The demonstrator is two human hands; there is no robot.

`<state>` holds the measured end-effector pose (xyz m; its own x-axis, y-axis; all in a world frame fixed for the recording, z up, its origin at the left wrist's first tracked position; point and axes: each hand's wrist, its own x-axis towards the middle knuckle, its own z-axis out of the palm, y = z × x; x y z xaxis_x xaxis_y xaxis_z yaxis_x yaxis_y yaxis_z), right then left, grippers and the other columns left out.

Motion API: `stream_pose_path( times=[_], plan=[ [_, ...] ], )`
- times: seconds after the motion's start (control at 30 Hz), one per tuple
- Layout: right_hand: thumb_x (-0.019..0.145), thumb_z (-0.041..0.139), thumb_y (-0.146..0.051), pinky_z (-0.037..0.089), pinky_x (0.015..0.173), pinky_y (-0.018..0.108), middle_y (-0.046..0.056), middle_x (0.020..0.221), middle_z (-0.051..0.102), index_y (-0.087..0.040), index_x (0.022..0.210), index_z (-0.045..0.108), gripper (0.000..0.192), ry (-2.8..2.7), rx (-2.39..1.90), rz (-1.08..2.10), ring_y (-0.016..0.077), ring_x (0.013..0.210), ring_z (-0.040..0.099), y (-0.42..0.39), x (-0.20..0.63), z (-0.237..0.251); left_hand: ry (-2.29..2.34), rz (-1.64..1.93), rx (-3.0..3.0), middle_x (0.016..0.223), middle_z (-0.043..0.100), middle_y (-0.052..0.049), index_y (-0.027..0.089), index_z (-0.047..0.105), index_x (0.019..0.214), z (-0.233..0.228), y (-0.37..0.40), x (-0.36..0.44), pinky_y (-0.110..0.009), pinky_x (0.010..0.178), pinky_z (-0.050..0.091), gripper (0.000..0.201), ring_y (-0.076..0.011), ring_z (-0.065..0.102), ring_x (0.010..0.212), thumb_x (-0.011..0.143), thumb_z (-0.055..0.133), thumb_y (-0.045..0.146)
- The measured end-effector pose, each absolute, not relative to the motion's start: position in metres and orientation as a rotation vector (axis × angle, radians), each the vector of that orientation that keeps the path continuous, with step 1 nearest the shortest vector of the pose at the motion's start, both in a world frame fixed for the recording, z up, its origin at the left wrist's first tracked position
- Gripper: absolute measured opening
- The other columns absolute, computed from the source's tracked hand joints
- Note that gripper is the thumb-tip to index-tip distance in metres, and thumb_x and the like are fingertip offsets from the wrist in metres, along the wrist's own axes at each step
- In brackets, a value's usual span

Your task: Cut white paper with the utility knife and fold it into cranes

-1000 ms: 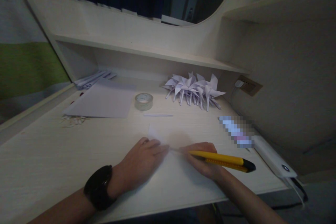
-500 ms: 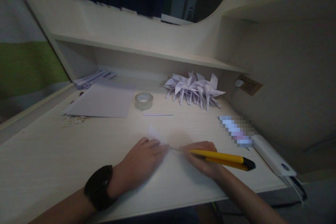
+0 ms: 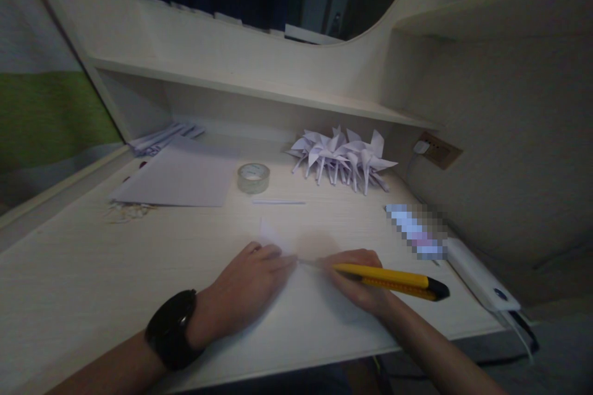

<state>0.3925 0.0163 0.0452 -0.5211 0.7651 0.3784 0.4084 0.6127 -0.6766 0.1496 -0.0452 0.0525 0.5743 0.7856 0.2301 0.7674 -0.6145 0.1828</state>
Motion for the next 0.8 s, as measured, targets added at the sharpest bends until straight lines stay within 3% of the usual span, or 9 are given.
stream_pose_path(
  times=[0.8],
  plan=[
    [0.080,0.061,-0.038,0.060,0.066,0.035,0.003,0.077,0.074,-0.025,0.077,0.074,0.019,-2.104,-0.917,0.709,0.0219,0.068,0.070,0.0165,0.3910,0.0491,1.355,0.451,2.712,0.110,0.065,-0.007,0.021,0.054,0.123,0.0511,-0.0422,0.1495,-0.039,0.087,0.038,0.031,-0.0220,0.055,0.099,0.096,0.040,0.025]
  ],
)
